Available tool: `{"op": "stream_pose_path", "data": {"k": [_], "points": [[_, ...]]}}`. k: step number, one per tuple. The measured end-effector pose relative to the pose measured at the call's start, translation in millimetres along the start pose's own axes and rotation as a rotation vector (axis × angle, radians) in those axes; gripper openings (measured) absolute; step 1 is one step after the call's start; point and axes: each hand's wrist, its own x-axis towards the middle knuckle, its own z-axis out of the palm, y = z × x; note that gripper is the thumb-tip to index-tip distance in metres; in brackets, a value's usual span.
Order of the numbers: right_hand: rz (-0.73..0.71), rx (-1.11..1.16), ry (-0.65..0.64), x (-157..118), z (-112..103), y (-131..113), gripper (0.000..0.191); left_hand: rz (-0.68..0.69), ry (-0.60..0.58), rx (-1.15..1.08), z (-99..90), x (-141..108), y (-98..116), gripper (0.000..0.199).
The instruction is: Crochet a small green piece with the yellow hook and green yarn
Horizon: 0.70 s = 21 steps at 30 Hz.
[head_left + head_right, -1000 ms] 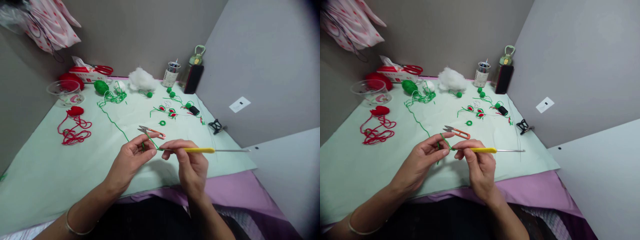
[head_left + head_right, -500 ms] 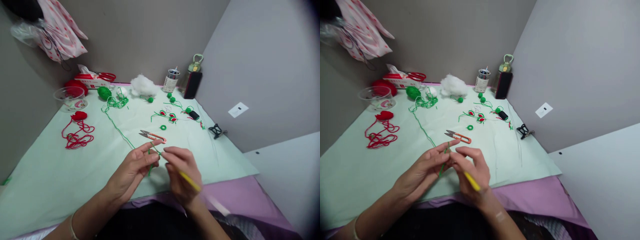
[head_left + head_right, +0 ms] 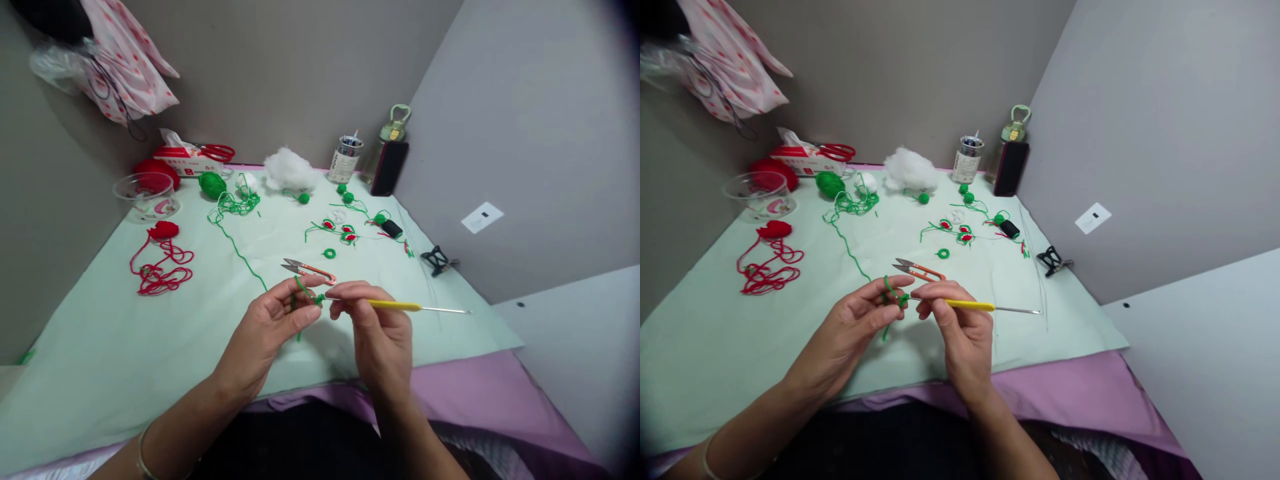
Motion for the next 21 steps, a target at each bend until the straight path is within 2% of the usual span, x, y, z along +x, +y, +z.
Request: {"op": "stream_pose_path", "data": {"k": [3,6,9,12,15,21], "points": [[-0.001,0.021,-0.027,0.7,3.9,-3.3,0.018,0.017,0.042,0.035,-4.0,-1.5,0.1,0.03],[-0.058,-0.056,-0.052,-1.4,9.3,-3.5,0.019,0.034,0.068,0.013,-5.3,-3.9,-1.9,0.041],[-0.267,-0.328,-0.098,-7.9,11.7,1.6,0.026,-0.005,0.013,-0.083,-4.0,-6.3,-4.8,0.049],[-0.468,-0.528,-0.113,-13.7,11.5,7.0,0.044,-0.106,-0.089,-0.244,-3.3,-7.0,-6.0,0.039],[-0.37,-0.398,-0.082,-12.9,11.2,5.9,0.04,-0.181,-0.132,-0.368,-6.1,-6.6,-3.9,0.032],[-0.132,-0.056,0.017,-2.3,8.5,-5.6,0.022,-0.184,-0.083,-0.376,-15.1,-6.9,5.2,0.042]]}}
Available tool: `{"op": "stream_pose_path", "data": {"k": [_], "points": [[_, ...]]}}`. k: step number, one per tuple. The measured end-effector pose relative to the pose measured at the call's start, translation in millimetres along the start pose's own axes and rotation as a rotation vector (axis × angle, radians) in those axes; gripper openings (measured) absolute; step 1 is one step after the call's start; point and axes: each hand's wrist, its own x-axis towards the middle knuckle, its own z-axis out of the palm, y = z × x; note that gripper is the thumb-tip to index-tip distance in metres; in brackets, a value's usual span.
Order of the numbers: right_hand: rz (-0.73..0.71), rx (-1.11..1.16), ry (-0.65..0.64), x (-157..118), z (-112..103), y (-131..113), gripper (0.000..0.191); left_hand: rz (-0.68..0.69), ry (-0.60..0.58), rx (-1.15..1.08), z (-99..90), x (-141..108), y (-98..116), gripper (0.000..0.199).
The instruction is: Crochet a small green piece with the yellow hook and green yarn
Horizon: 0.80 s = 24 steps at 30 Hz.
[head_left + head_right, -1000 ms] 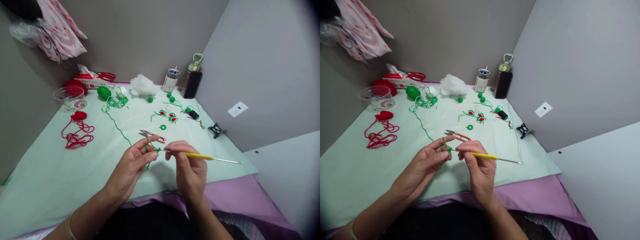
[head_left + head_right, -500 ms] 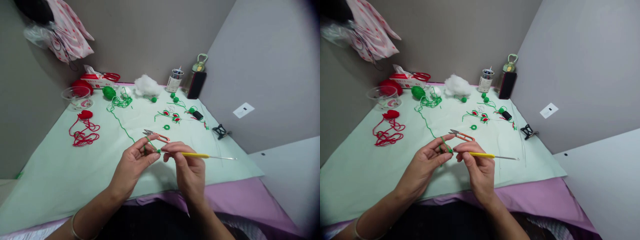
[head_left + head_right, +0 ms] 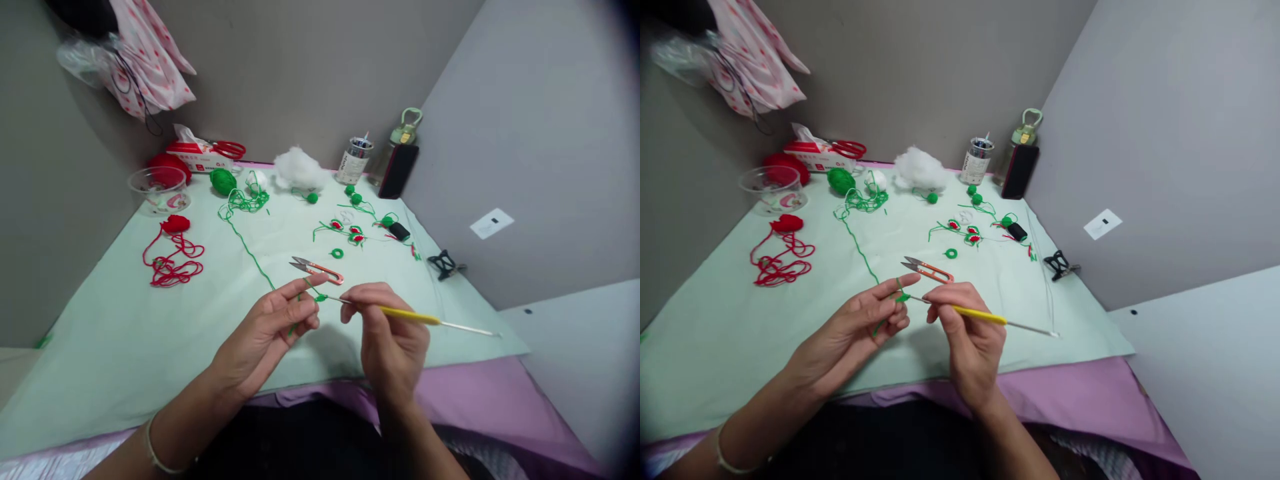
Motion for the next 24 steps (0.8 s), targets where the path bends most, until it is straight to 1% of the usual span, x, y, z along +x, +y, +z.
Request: {"op": "stream_pose_path", "data": {"k": [4,6,8,10,13,15,17,18,20,21,22,23,24], "points": [[0.173,0.234,-0.003,3.8,-0.8,-3.2,0.019,0.023,0.022,0.042,1.7,-1.4,0.8,0.032],[0.207,0.3,0.001,3.5,1.5,-2.6,0.019,0.081,0.052,0.113,3.4,-1.9,-2.1,0.028],[0.199,0.283,-0.019,1.8,4.9,-0.4,0.018,0.155,0.07,0.205,4.4,-2.2,-5.6,0.032],[0.18,0.218,-0.045,-0.4,7.6,2.4,0.018,0.2,0.055,0.275,3.7,-2.3,-8.2,0.036],[0.168,0.164,-0.057,-2.8,8.2,4.3,0.02,0.209,0.031,0.346,1.0,-1.2,-9.3,0.032],[0.151,0.14,-0.065,-4.6,7.1,3.8,0.021,0.213,0.039,0.365,0.4,0.3,-9.9,0.027],[0.081,0.019,-0.089,-7.9,5.7,3.7,0.024,0.233,0.075,0.345,1.6,2.0,-12.2,0.026],[0.017,-0.091,-0.105,-10.3,4.9,4.2,0.026,0.246,0.1,0.319,2.7,2.9,-13.9,0.028],[-0.171,-0.345,-0.142,-15.5,3.3,6.4,0.034,0.247,0.14,0.239,4.6,4.2,-17.4,0.035],[-0.263,-0.439,-0.158,-17.5,2.3,7.5,0.038,0.214,0.137,0.187,4.9,4.6,-18.5,0.038],[-0.324,-0.492,-0.165,-18.4,1.2,8.3,0.041,0.158,0.113,0.134,4.7,4.8,-19.0,0.04],[-0.339,-0.495,-0.163,-18.2,0.2,8.4,0.041,0.093,0.085,0.086,3.9,5.0,-18.6,0.04],[-0.301,-0.452,-0.133,-16.7,-0.8,7.7,0.038,0.034,0.057,0.047,2.8,5.1,-17.6,0.038]]}}
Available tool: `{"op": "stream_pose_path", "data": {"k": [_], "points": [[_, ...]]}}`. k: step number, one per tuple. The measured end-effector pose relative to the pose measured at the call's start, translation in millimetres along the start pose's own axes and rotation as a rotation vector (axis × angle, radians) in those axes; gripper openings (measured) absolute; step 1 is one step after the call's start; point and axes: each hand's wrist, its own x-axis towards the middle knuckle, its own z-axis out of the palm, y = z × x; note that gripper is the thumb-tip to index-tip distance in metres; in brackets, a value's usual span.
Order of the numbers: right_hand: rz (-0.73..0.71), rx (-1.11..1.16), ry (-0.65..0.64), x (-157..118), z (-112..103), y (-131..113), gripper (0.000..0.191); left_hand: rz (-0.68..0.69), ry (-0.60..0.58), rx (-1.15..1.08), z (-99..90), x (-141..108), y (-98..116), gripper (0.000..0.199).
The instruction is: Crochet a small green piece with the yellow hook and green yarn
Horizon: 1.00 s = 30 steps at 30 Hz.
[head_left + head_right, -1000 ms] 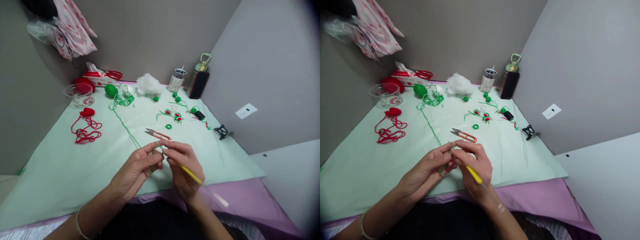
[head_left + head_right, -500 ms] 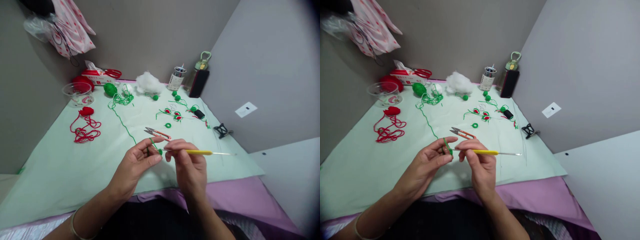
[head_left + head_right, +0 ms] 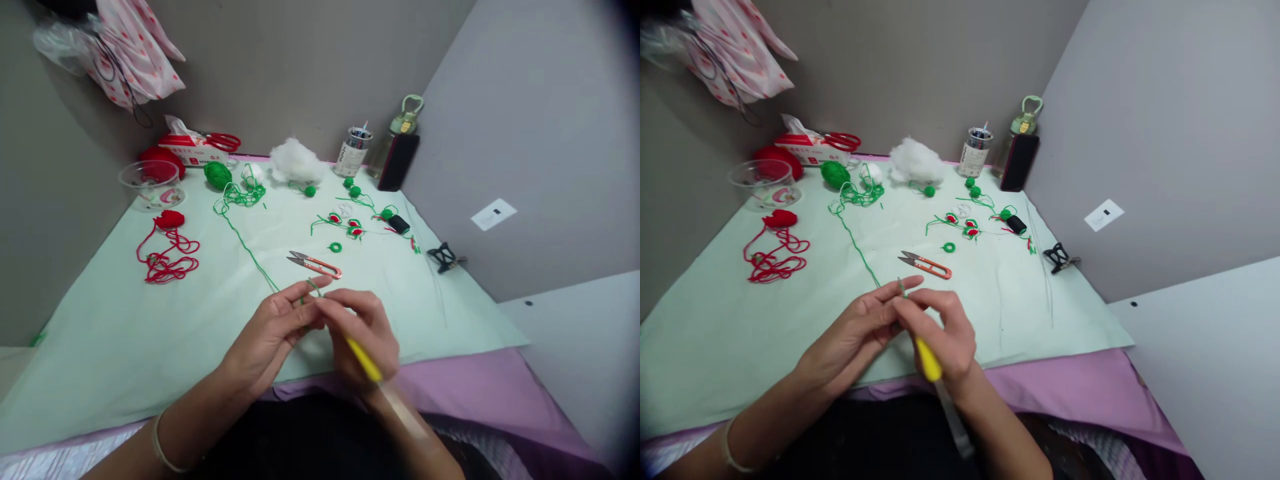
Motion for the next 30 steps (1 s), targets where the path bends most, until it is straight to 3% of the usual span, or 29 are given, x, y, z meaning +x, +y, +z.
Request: {"op": "stream_pose_path", "data": {"k": [2,4,6,8,11,14,23,30], "points": [[0.155,0.178,0.08,6.0,-3.0,-0.1,0.03,-0.032,-0.006,-0.019,-2.1,0.2,2.8,0.032],[0.298,0.406,0.127,12.8,-4.7,-0.9,0.024,0.034,0.032,0.036,-2.3,0.2,4.4,0.026],[0.351,0.509,0.104,15.9,-3.0,-1.6,0.022,0.148,0.067,0.119,-0.1,-0.2,3.0,0.033],[0.285,0.368,0.052,13.5,2.0,-2.0,0.021,0.239,0.082,0.19,3.1,-0.7,-0.8,0.046],[0.047,-0.006,0.086,5.1,10.6,-3.5,0.034,0.251,0.06,0.226,5.6,-1.2,-5.4,0.053],[-0.007,-0.03,0.14,2.1,11.8,-5.6,0.043,0.201,0.013,0.204,4.4,-1.1,-4.7,0.044],[0.492,0.641,0.113,13.4,-0.7,5.0,0.014,0.154,0.05,0.218,3.2,-2.5,1.8,0.046],[0.685,0.91,0.044,18.5,-3.4,6.5,0.018,0.148,0.05,0.234,1.1,-3.9,4.8,0.039]]}}
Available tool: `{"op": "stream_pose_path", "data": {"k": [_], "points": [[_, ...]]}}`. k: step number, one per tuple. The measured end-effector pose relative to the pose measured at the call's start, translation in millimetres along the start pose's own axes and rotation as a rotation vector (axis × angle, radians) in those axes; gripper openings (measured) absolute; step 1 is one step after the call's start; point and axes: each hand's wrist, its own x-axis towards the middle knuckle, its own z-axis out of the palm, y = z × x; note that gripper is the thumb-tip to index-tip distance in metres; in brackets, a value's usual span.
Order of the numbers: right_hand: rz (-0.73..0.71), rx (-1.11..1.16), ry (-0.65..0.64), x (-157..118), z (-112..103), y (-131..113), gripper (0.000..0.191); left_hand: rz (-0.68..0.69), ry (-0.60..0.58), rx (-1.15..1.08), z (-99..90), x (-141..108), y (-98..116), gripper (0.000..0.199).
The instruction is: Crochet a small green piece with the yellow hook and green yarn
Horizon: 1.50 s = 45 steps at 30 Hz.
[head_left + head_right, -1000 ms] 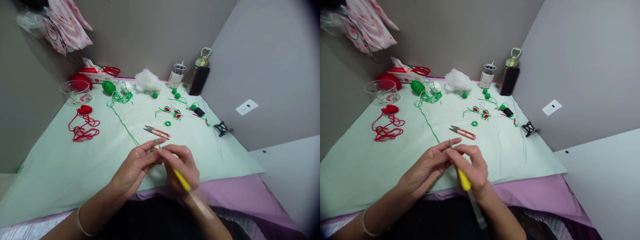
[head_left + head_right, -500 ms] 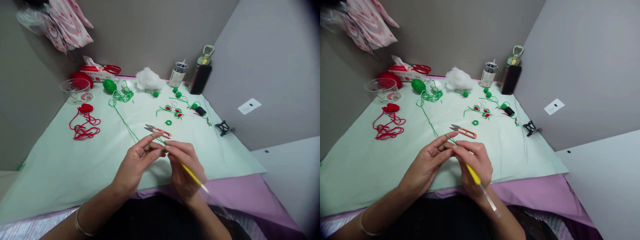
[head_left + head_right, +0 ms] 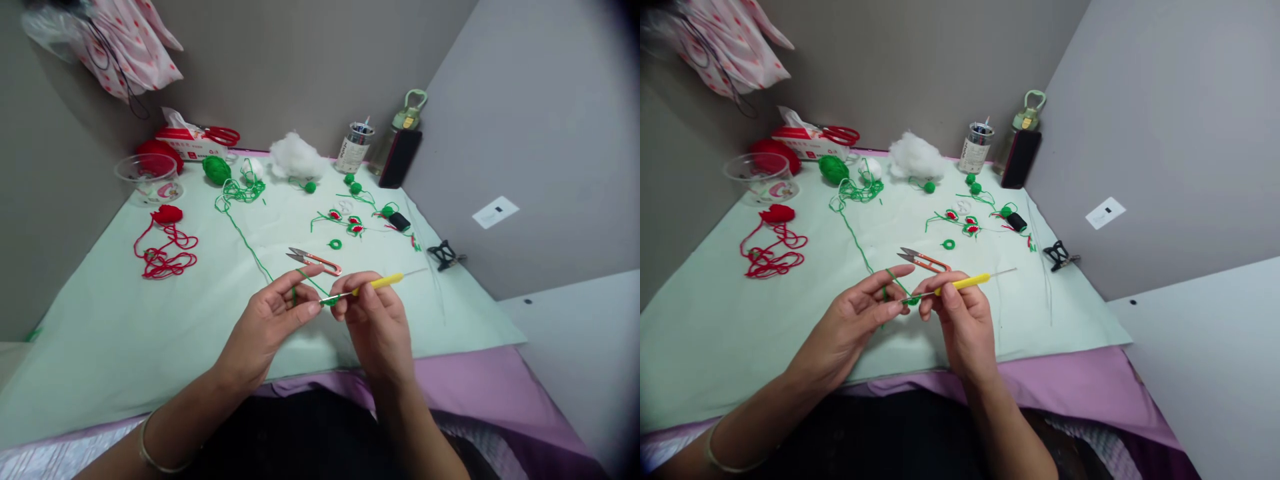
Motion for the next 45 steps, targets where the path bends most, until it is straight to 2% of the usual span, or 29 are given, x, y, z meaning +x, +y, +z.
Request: {"op": "stream_pose_path", "data": {"k": [5,10,13,16,18,20,23,26,29,33,37,45], "points": [[-0.029,-0.059,0.003,-0.3,0.1,-0.1,0.019,0.017,-0.009,0.034,-0.5,0.2,-0.3,0.038],[-0.155,-0.216,0.012,-4.8,0.6,1.1,0.019,0.037,0.005,0.046,-0.3,-0.2,0.0,0.036],[-0.31,-0.516,0.023,-10.4,0.9,1.4,0.02,0.048,0.016,0.053,0.5,-0.8,-0.6,0.045],[-0.555,-0.901,-0.009,-15.1,2.4,4.7,0.024,0.045,0.021,0.051,1.8,-1.2,-2.3,0.053],[-0.641,-0.981,0.008,-16.3,4.3,7.4,0.03,0.033,0.014,0.035,2.4,-1.0,-3.2,0.054],[-0.594,-0.884,0.041,-15.7,6.0,8.3,0.03,0.022,0.01,0.021,2.5,-0.6,-3.1,0.051],[-0.434,-0.607,0.046,-11.9,6.3,5.4,0.023,0.013,0.012,0.011,1.8,-0.2,-1.1,0.048],[-0.27,-0.344,0.039,-6.9,3.5,1.2,0.018,0.028,0.008,0.026,1.1,-0.3,1.1,0.035],[-0.144,-0.197,0.012,-3.3,0.4,-1.3,0.02,0.035,0.007,0.037,0.5,-0.7,1.8,0.027],[-0.107,-0.172,0.001,-1.9,-1.0,-2.5,0.021,0.028,-0.001,0.044,-1.1,0.0,1.2,0.038],[-0.105,-0.215,0.014,-3.2,-1.0,-3.8,0.022,0.034,-0.005,0.074,-2.4,1.1,1.0,0.039],[-0.195,-0.291,-0.004,-9.0,0.2,-5.3,0.021,0.057,0.001,0.094,-2.6,0.7,1.5,0.035]]}}
